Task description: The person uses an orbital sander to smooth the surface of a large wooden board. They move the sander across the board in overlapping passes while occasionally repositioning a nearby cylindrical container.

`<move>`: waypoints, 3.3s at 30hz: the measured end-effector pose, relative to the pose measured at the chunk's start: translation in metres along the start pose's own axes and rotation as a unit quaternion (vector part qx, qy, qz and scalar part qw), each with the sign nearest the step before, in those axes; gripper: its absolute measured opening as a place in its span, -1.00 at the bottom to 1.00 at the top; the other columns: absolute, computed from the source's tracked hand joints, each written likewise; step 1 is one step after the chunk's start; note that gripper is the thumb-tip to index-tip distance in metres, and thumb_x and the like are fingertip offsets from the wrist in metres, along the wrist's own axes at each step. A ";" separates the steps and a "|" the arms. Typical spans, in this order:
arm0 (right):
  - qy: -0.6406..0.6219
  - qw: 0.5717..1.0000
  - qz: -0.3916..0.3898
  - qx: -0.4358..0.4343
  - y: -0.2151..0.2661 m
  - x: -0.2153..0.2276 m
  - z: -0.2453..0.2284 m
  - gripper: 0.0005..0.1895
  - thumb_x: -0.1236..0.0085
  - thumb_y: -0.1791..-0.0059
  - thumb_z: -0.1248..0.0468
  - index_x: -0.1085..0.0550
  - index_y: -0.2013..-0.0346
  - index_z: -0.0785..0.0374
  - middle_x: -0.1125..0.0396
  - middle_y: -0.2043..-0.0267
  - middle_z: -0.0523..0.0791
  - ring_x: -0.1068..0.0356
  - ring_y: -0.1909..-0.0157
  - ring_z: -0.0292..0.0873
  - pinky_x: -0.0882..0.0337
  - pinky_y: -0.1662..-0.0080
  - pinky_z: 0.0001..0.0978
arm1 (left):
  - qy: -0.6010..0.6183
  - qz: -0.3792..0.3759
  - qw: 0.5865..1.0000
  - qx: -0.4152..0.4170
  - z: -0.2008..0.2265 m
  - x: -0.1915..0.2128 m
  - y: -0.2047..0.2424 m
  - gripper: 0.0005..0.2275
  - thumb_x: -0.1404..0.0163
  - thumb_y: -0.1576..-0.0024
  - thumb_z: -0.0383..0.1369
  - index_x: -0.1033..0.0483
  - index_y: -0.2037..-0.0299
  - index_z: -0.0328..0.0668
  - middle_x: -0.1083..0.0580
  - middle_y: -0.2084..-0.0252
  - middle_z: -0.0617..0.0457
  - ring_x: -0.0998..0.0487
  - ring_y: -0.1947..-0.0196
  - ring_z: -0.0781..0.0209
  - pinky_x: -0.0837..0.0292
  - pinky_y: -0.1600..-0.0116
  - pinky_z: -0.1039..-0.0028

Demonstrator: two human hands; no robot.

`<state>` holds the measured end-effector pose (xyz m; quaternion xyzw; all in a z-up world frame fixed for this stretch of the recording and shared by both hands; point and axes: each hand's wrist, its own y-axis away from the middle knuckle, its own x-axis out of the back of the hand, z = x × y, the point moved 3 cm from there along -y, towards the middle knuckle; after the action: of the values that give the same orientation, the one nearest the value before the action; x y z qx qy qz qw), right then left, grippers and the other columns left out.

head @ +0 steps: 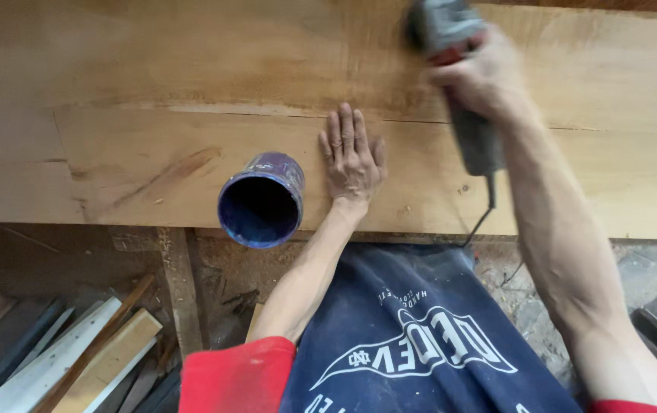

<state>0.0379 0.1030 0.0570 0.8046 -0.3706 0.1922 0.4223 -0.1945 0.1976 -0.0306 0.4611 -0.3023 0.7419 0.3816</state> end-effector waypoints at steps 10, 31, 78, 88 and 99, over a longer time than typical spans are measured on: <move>-0.092 0.993 0.054 0.049 -0.012 -0.015 -0.020 -0.43 -0.51 0.27 0.21 -0.49 0.03 0.24 -0.48 0.10 -0.17 -0.46 0.11 -0.27 -0.48 0.00 -0.36 | 0.007 -0.019 1.000 -0.003 0.001 0.003 -0.004 -0.38 0.17 -0.35 -0.08 -0.08 -0.50 -0.40 0.01 -0.57 -0.24 0.04 -0.58 -0.28 0.21 -0.59 -0.08; -0.097 0.988 0.120 -0.005 -0.008 0.036 0.057 -0.38 -0.52 0.30 0.16 -0.48 0.02 0.26 -0.49 0.12 -0.15 -0.48 0.12 -0.24 -0.48 0.07 -0.36 | -0.028 0.003 0.999 -0.023 0.006 -0.003 -0.002 -0.37 0.10 -0.34 -0.05 -0.11 -0.50 -0.32 -0.03 -0.57 -0.18 -0.02 -0.57 -0.26 0.14 -0.58 -0.09; -0.079 0.982 0.149 -0.085 0.149 0.104 0.243 -0.27 -0.52 0.27 0.06 -0.43 -0.05 0.35 -0.47 0.06 -0.04 -0.48 0.02 -0.14 -0.46 -0.05 -0.28 | -0.003 -0.122 0.965 -0.232 0.114 -0.069 0.027 -0.32 0.01 -0.29 -0.04 -0.04 -0.56 -0.08 0.08 -0.62 0.01 0.15 -0.62 -0.13 0.29 -0.62 0.01; -0.031 0.999 0.043 -0.003 0.145 0.017 0.099 -0.25 -0.53 0.27 0.07 -0.39 -0.05 0.35 -0.47 0.04 -0.02 -0.49 0.00 -0.12 -0.45 -0.05 -0.25 | -0.018 -0.055 0.997 -0.060 0.015 -0.009 0.077 -0.34 0.04 -0.27 -0.05 -0.05 -0.53 -0.07 0.02 -0.59 0.04 0.08 -0.60 -0.10 0.21 -0.61 -0.03; 0.090 0.989 -0.019 -0.115 0.225 -0.113 0.069 -0.14 -0.46 0.32 -0.08 -0.29 -0.09 0.26 -0.46 0.15 0.17 -0.46 0.04 0.23 -0.46 0.03 0.01 | 0.342 -0.039 0.922 -0.176 0.002 0.089 0.123 -0.68 0.13 -0.43 -0.26 -0.41 -0.29 -0.25 -0.36 -0.41 -0.14 -0.24 -0.54 -0.13 -0.06 -0.66 0.11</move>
<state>-0.2066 0.0124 0.0676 0.7370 -0.3349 0.2118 0.5476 -0.3233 0.1569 0.0401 0.1159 -0.2610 0.7736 0.5657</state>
